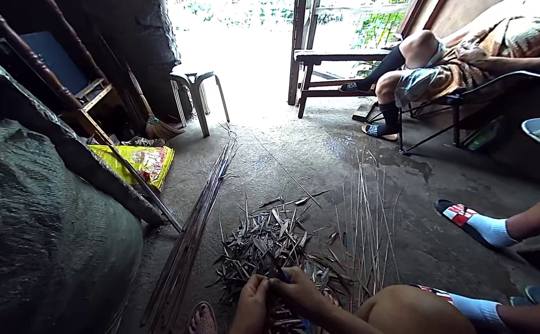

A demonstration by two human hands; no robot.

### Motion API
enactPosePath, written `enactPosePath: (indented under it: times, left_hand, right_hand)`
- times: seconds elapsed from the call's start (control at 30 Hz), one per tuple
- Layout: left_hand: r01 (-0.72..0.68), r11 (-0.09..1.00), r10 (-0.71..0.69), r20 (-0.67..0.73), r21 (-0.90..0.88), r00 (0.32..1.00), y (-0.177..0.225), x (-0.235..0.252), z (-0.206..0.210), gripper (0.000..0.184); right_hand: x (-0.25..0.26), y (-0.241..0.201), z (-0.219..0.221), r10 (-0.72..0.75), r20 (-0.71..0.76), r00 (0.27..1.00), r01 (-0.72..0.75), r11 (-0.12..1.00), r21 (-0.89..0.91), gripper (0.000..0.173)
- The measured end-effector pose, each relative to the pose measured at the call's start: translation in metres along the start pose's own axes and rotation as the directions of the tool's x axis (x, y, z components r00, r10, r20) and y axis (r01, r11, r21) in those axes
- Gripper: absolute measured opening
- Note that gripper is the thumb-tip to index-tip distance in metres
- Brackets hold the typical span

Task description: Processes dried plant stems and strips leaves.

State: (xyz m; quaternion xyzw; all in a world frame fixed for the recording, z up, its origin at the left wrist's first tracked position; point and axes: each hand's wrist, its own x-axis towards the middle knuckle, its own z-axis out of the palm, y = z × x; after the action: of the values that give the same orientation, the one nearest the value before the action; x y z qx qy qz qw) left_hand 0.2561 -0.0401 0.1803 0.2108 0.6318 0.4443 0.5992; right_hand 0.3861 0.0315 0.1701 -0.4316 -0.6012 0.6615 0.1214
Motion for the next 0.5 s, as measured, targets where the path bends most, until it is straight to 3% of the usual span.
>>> enactPosePath:
  times: [0.17, 0.27, 0.33, 0.4, 0.5]
  left_hand:
    - [-0.025, 0.984, 0.012, 0.07, 0.179, 0.997, -0.004, -0.011, -0.005, 0.024]
    - [0.012, 0.988, -0.02, 0.052, 0.151, 0.998, -0.004, -0.017, -0.004, 0.031]
    - [0.028, 0.995, -0.031, 0.026, 0.093, 0.999, -0.003, -0.013, -0.005, 0.034]
    - [0.045, 0.998, -0.046, 0.016, 0.045, 0.999, -0.001, -0.008, -0.009, 0.035]
    - [0.067, 0.997, -0.067, 0.026, -0.025, 0.997, 0.003, -0.011, -0.007, 0.033]
  right_hand:
    - [0.01, -0.003, -0.019, -0.031, -0.136, 0.99, 0.042, 0.996, 0.083, 0.02]
    - [0.012, 0.001, -0.029, -0.061, -0.185, 0.981, 0.075, 0.995, 0.071, 0.026]
    - [0.011, 0.004, -0.031, -0.14, -0.166, 0.976, 0.109, 0.977, -0.185, 0.028]
    - [0.003, 0.001, -0.025, -0.207, -0.079, 0.975, 0.146, 0.868, -0.475, 0.029]
    - [-0.01, -0.009, -0.006, -0.151, 0.089, 0.984, 0.171, 0.718, -0.675, 0.024]
